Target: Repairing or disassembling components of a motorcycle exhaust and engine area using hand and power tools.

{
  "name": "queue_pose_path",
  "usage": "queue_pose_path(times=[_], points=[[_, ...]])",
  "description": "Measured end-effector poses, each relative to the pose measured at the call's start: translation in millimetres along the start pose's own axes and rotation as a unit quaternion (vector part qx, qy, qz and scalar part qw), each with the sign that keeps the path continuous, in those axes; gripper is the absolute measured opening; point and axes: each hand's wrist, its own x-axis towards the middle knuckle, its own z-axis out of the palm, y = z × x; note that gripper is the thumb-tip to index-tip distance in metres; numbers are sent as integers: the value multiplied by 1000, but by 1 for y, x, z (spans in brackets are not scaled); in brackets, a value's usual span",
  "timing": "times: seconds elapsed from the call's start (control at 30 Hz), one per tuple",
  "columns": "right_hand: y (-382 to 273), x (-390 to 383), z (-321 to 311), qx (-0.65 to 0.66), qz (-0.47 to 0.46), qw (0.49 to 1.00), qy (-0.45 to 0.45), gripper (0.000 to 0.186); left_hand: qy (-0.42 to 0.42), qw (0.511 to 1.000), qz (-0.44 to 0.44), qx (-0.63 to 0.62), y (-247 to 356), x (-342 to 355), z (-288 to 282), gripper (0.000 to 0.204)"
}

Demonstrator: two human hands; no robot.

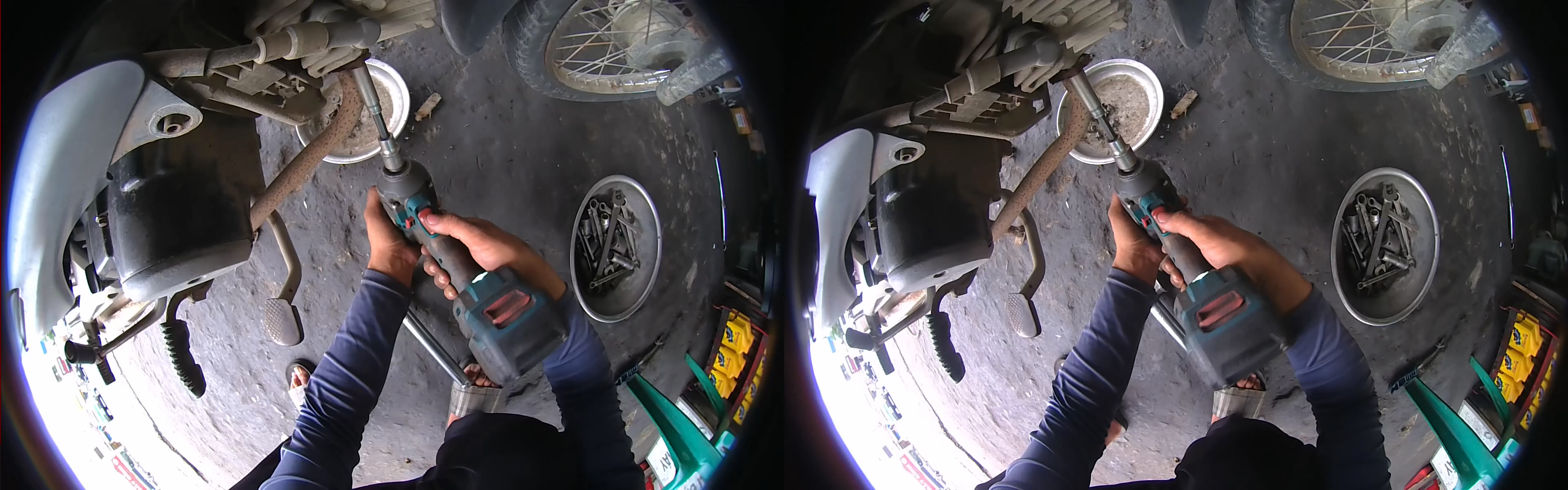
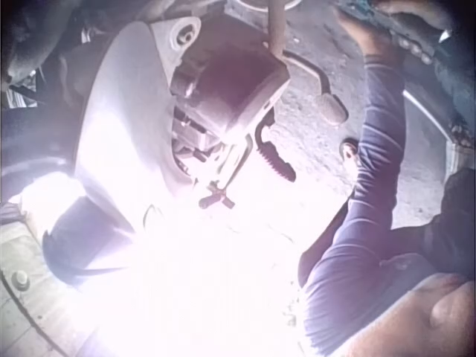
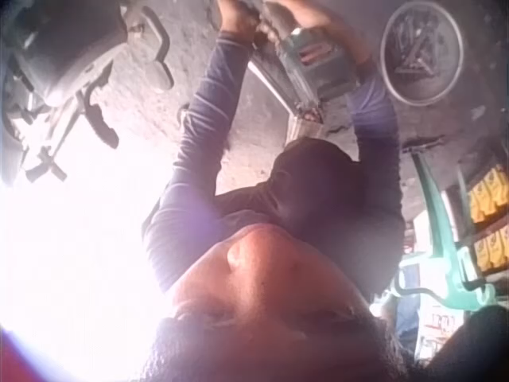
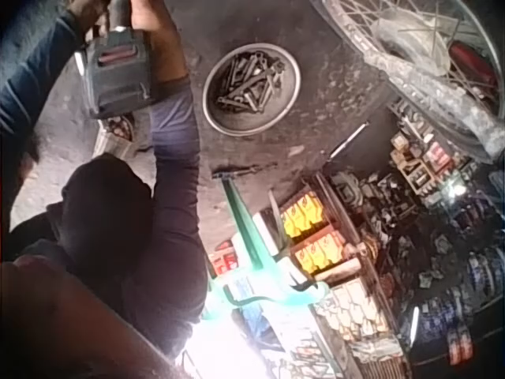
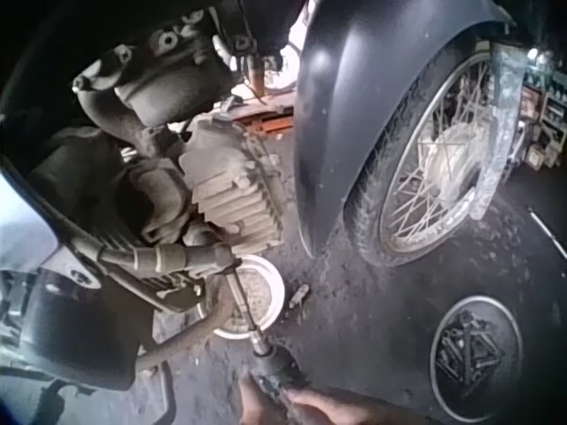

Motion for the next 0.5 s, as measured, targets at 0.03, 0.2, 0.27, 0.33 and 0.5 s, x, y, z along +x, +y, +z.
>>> queue_pose_path(times=[0.03, 0.2, 0.27, 0.33, 0.5], points=[[0, 2, 1, 0, 9, 1000, -2, 51, 17, 1000, 11, 2, 2, 1, -5, 51], [0, -2, 0, 50, 37, 998, -5, 53, 13, 1000, 9, -25, 0, -1, -1, 50], [-1, -1, -1, 20, 28, 999, 0, 52, 23, 999, 9, -25, -1, -2, 2, 50], [2, 3, -4, 5, 20, 1000, -5, 52, 7, 1000, 13, -16, 0, -1, 2, 50], [-4, -1, -5, -30, 0, 1000, 6, 52, 9, 999, 31, -4, -3, 3, 1, 49]])
